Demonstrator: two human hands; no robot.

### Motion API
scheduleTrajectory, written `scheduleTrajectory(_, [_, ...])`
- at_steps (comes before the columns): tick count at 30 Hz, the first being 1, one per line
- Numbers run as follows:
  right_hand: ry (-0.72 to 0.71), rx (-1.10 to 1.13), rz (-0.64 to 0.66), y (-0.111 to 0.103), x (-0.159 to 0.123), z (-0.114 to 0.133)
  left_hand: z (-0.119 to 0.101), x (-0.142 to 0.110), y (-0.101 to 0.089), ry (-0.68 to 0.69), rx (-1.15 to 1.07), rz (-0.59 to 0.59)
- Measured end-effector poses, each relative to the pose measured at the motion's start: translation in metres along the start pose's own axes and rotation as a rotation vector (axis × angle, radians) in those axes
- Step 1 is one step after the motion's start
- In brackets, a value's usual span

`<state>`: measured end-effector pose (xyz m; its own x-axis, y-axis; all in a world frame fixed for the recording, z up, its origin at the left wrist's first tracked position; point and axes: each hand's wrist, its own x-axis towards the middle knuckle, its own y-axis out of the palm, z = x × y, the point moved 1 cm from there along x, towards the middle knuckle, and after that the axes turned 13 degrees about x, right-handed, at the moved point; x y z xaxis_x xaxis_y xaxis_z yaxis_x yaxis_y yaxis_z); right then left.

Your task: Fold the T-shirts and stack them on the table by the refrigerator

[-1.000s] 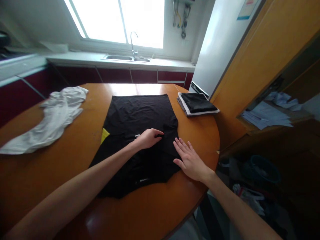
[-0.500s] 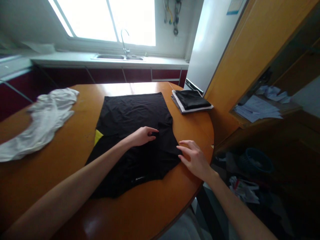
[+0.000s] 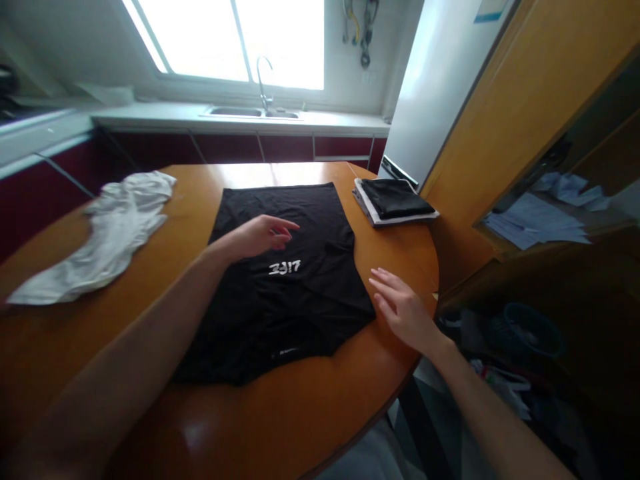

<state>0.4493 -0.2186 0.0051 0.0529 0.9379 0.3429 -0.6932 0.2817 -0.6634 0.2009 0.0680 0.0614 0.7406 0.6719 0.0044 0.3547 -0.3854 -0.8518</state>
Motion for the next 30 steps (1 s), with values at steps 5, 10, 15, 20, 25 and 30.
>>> scheduleTrajectory(5, [0.013,0.023,-0.101,0.001,0.073,-0.013,0.013,-0.009,-0.032,-0.054,-0.023,-0.084])
scheduleTrajectory(10, [0.030,0.006,-0.121,0.017,0.154,-0.028,-0.014,-0.017,-0.013,0.131,0.165,0.203])
scheduleTrajectory(15, [0.039,0.034,-0.018,0.030,0.151,-0.009,-0.035,-0.027,-0.006,0.261,0.130,0.377])
scheduleTrajectory(20, [-0.059,0.022,0.184,0.027,0.072,0.021,-0.027,-0.039,-0.039,0.136,0.104,0.176])
scheduleTrajectory(25, [-0.047,-0.124,0.174,0.023,0.011,0.015,-0.010,-0.063,-0.072,0.014,0.031,-0.069])
scheduleTrajectory(30, [-0.068,-0.235,0.077,0.025,-0.003,0.008,0.026,-0.095,-0.064,-0.080,-0.004,-0.161])
